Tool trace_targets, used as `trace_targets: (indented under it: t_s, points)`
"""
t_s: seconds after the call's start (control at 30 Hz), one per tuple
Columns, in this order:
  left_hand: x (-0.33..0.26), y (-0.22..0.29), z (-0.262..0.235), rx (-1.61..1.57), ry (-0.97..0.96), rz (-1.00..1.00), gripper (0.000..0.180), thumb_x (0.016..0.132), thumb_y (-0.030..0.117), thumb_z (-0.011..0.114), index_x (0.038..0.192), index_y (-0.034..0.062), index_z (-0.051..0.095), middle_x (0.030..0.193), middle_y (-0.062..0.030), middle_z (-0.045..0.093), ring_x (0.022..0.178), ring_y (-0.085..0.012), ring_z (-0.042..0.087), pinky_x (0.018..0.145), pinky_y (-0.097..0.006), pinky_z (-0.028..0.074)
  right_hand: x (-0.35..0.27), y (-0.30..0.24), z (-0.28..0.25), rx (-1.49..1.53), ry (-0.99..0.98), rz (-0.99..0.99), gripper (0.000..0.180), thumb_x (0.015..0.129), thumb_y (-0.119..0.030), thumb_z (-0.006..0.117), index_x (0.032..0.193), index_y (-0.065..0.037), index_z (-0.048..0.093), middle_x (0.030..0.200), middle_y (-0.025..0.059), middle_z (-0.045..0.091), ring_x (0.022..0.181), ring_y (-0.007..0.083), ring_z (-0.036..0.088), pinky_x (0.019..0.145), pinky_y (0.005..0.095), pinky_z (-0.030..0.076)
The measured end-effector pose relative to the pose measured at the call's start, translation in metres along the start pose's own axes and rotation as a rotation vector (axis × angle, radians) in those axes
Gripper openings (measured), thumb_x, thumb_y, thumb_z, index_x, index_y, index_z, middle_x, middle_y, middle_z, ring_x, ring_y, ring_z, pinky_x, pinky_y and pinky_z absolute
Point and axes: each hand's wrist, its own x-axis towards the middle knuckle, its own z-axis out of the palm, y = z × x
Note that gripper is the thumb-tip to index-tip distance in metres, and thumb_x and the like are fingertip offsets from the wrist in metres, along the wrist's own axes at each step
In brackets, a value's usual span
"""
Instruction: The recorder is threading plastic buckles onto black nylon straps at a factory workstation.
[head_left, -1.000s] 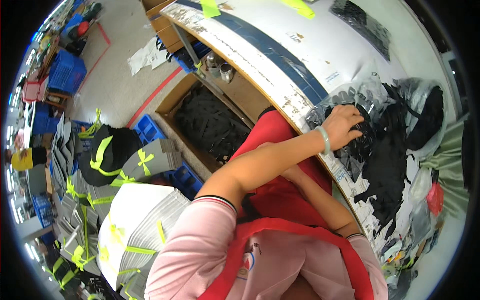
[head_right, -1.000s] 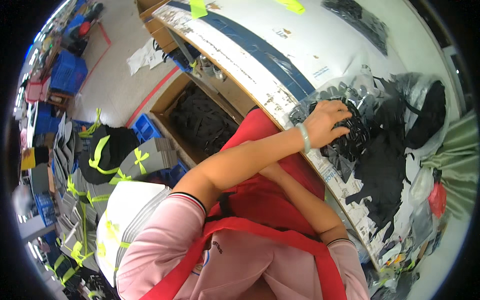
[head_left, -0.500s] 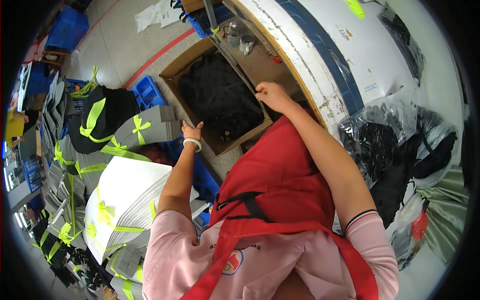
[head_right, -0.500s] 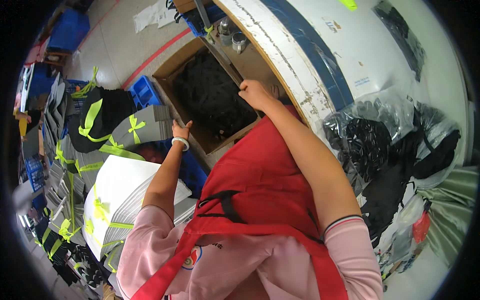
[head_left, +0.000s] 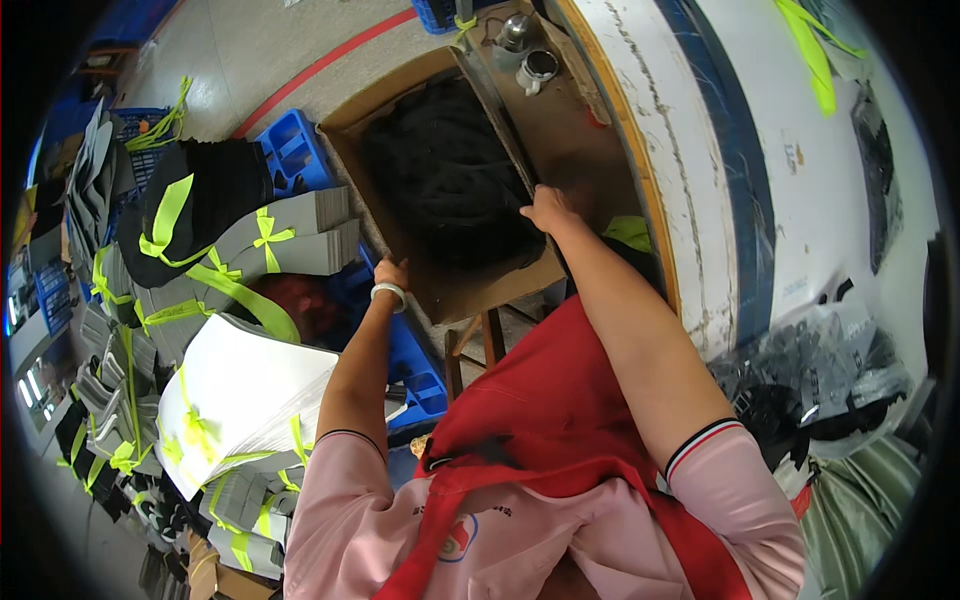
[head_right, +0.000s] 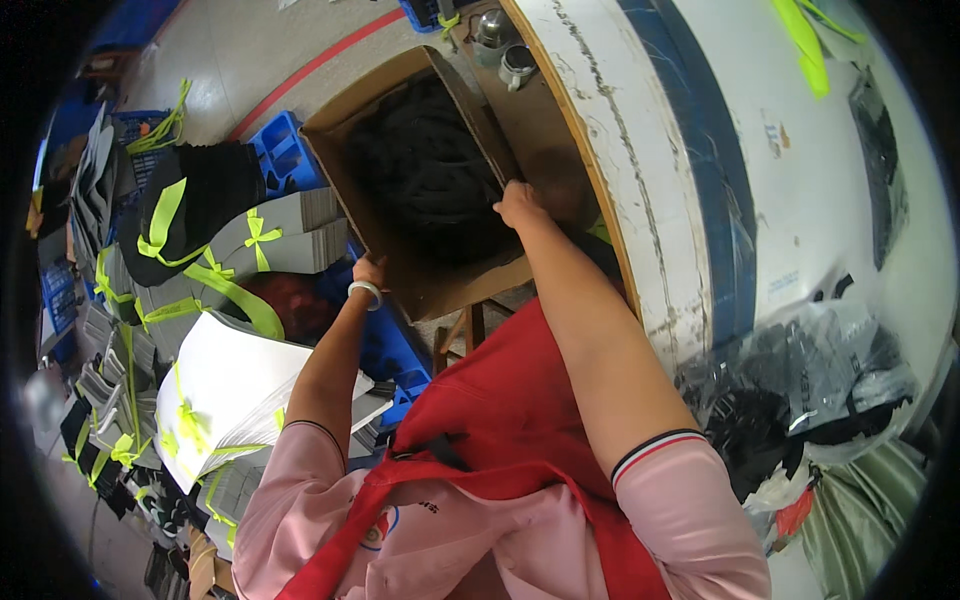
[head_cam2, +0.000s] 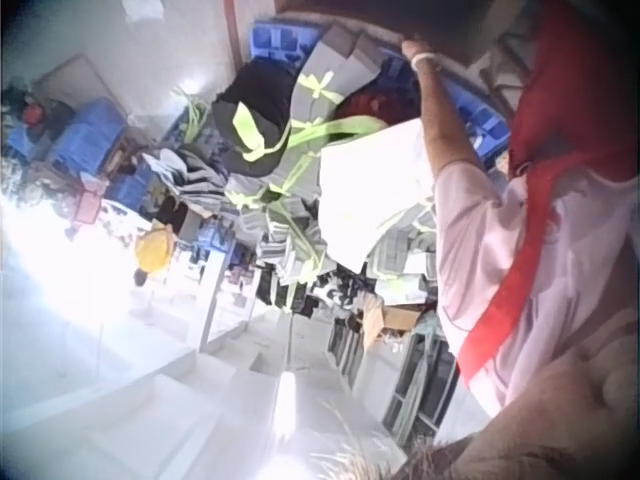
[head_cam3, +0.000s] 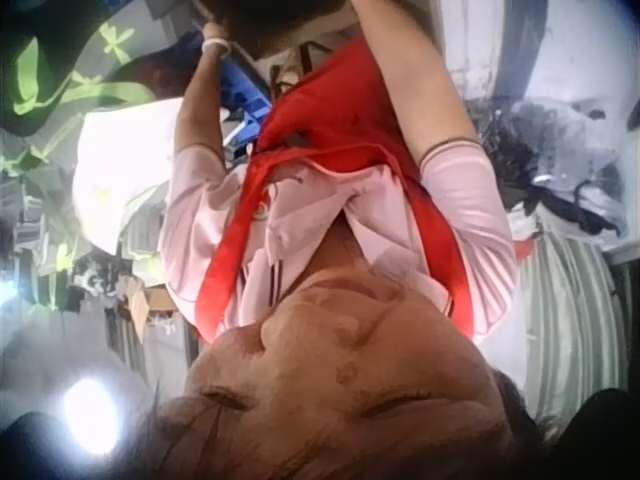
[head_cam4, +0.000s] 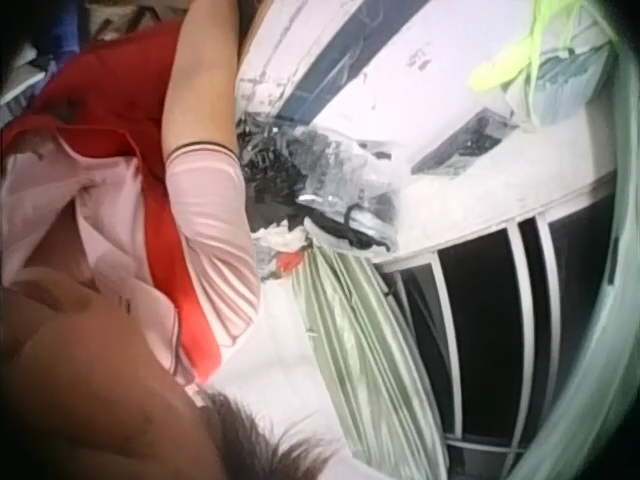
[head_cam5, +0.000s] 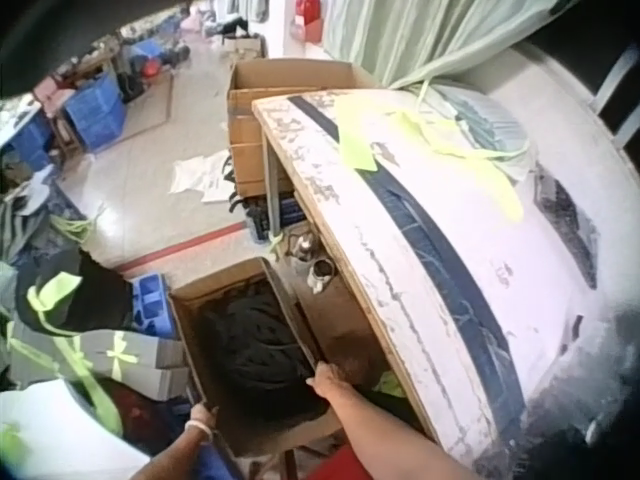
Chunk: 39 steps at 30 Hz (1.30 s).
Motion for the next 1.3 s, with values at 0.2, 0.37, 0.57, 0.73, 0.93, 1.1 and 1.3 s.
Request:
trace_targets:
  t_s: [0.2, 0.37, 0.57, 0.73, 0.93, 1.1, 1.3]
  points:
    - [-0.016, 0.008, -0.013, 0.042, 0.078, 0.049, 0.031, 0.085, 0.02, 0.06, 0.11, 0.0017, 0.063, 0.103, -0.0224, 0.066, 0.1, -0.0388, 0.062, 0.087, -0.044, 0.05, 0.03, 0.002, 0.022, -0.123, 0.014, -0.079, 0.033, 0.087, -0.017, 0.063, 0.115, 0.0, 0.056, 0.112, 0.0227, 0.061, 0.107, 0.039, 0.058, 0.091, 0.0446, 0.048]
    - [-0.019, 0.016, -0.037, 0.08, 0.093, 0.103, 0.031, 0.082, 0.016, 0.06, 0.108, -0.0011, 0.062, 0.101, -0.026, 0.065, 0.099, -0.0396, 0.062, 0.085, -0.045, 0.051, 0.044, -0.003, 0.026, -0.156, 0.123, -0.128, 0.022, 0.088, -0.003, 0.049, 0.106, 0.001, 0.061, 0.105, 0.0232, 0.064, 0.102, 0.0393, 0.061, 0.089, 0.0444, 0.049]
    - [-0.013, 0.038, -0.088, 0.122, 0.137, 0.221, 0.029, 0.085, 0.016, 0.055, 0.107, -0.0035, 0.062, 0.091, -0.0261, 0.066, 0.085, -0.04, 0.065, 0.076, -0.044, 0.054, 0.032, -0.015, 0.006, -0.099, 0.312, -0.224, 0.032, 0.098, -0.014, 0.035, 0.103, 0.002, 0.062, 0.103, 0.0234, 0.064, 0.098, 0.0396, 0.062, 0.084, 0.0457, 0.051]
    - [-0.01, 0.045, -0.133, 0.086, 0.059, 0.156, 0.027, 0.085, 0.018, 0.055, 0.098, -0.0038, 0.064, 0.087, -0.0277, 0.065, 0.085, -0.0429, 0.063, 0.078, -0.047, 0.052, 0.001, -0.034, -0.013, -0.07, 0.321, -0.195, 0.03, 0.096, -0.012, 0.036, 0.108, 0.001, 0.06, 0.104, 0.0227, 0.065, 0.097, 0.0393, 0.062, 0.083, 0.0456, 0.051]
    - [-0.037, 0.048, -0.17, -0.041, 0.063, 0.226, 0.025, 0.085, 0.015, 0.053, 0.095, -0.004, 0.064, 0.083, -0.0288, 0.064, 0.084, -0.0436, 0.063, 0.078, -0.047, 0.051, -0.036, -0.043, -0.031, -0.097, 0.384, -0.29, 0.027, 0.094, -0.009, 0.038, 0.104, 0.0, 0.062, 0.101, 0.0224, 0.065, 0.095, 0.0395, 0.062, 0.082, 0.0459, 0.051]
    - [-0.083, 0.053, -0.225, 0.003, 0.111, 0.272, 0.021, 0.084, 0.014, 0.055, 0.082, -0.0052, 0.062, 0.079, -0.0308, 0.061, 0.08, -0.0454, 0.061, 0.073, -0.048, 0.05, -0.092, -0.064, -0.054, -0.021, 0.434, -0.361, 0.024, 0.092, -0.012, 0.041, 0.096, 0.001, 0.06, 0.095, 0.0224, 0.066, 0.091, 0.0416, 0.062, 0.079, 0.0487, 0.05]
    - [-0.14, 0.077, -0.276, 0.072, 0.23, 0.507, 0.02, 0.083, 0.012, 0.054, 0.086, -0.0065, 0.061, 0.076, -0.0311, 0.06, 0.079, -0.045, 0.061, 0.072, -0.047, 0.049, -0.155, -0.066, -0.085, 0.045, 0.49, -0.434, 0.028, 0.087, -0.015, 0.047, 0.104, 0.004, 0.061, 0.093, 0.0268, 0.064, 0.088, 0.0428, 0.062, 0.082, 0.0487, 0.049]
